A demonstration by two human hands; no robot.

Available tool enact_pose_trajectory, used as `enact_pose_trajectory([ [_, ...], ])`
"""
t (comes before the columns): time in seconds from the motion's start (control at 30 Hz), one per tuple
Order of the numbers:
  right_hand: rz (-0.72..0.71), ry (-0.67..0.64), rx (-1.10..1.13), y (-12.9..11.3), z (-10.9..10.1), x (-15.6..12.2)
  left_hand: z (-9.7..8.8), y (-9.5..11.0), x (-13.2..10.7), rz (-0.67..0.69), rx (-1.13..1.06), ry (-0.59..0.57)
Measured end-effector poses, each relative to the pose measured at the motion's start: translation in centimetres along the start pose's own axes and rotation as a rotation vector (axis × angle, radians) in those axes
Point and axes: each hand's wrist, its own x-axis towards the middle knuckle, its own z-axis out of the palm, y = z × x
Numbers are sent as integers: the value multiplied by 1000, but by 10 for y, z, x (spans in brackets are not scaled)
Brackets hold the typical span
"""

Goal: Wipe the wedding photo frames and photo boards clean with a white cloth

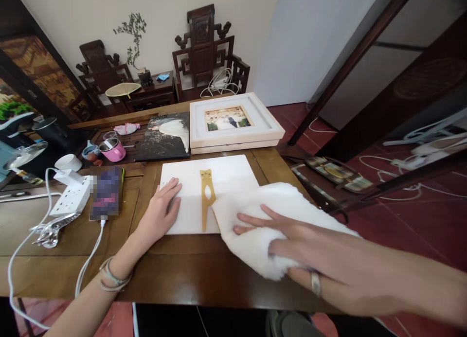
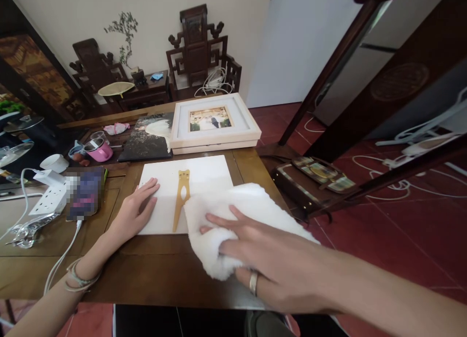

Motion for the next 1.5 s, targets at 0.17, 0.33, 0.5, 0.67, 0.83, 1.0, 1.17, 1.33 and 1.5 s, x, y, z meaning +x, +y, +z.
enact_pose_trajectory([
  [0.17, 223, 38, -22, 23, -19, 51, 0, 0, 0, 0, -15, 9],
  [0.33, 245, 244, -128, 38, -19, 120, -1, -1, 0, 1, -23, 11],
  [0.5, 101, 177, -177, 22, -3, 129, -1, -1, 0, 14, 8, 6],
  [0.67, -31, 18, -114, -24, 15, 84, 0, -3, -1, 16, 22, -3],
  [0.83, -87, -74, 6, -41, 10, 67, 1, -3, 0, 7, 19, -14],
  [1.0, 3, -65, -80, -4, -12, 111, 0, -3, -1, 4, 20, -16],
  [1.17, 73, -16, -207, 21, -29, 154, 0, -3, 0, 15, 26, -16],
  [1.33, 20, -23, -276, 1, -17, 140, 0, -4, 0, 25, 21, -15],
  [1.5, -56, -114, -205, -30, -3, 98, -1, -3, -1, 12, 22, -9],
])
